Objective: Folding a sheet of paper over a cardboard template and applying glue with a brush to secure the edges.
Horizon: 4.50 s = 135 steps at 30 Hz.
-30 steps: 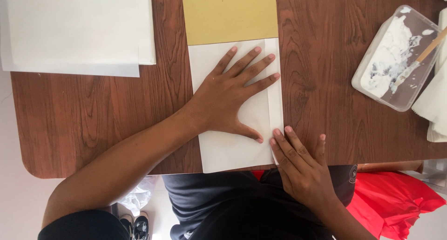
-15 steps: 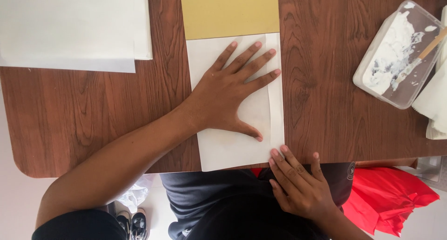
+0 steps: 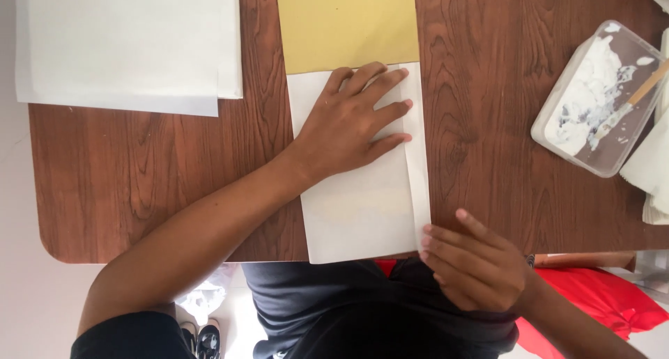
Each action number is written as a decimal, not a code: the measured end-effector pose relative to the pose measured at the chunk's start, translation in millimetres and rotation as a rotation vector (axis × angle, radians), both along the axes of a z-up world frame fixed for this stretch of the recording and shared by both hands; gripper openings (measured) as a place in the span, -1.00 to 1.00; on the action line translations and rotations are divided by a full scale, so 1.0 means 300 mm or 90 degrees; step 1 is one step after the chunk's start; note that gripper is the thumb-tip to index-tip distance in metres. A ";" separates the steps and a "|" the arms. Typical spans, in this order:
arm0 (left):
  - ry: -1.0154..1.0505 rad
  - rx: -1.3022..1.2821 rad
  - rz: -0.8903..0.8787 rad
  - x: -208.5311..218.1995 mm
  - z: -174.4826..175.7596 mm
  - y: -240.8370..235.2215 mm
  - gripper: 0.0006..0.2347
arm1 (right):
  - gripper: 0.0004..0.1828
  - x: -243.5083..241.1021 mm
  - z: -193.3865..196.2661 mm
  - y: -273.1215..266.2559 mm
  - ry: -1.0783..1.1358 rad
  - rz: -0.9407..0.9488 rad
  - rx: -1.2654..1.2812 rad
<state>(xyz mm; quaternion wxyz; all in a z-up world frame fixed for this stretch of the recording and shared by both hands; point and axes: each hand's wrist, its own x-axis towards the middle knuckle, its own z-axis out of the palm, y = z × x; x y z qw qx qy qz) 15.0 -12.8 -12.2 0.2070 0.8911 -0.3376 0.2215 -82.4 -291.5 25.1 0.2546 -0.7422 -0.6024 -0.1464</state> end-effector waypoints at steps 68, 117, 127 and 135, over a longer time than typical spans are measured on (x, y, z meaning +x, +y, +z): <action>0.174 0.112 0.033 -0.073 0.019 -0.014 -0.09 | -0.63 0.249 0.141 0.076 0.213 -0.118 -0.178; 0.168 0.100 -0.012 -0.028 -0.024 0.044 -0.60 | -0.63 0.503 0.011 0.244 0.144 -0.145 0.093; 0.077 -0.252 -0.042 -0.050 -0.013 0.056 -0.62 | -0.70 0.510 -0.134 0.315 -0.083 -0.261 -0.064; 0.008 -0.454 0.027 -0.049 0.006 0.126 -0.73 | -0.70 0.490 -0.065 0.360 -0.115 -0.045 -0.078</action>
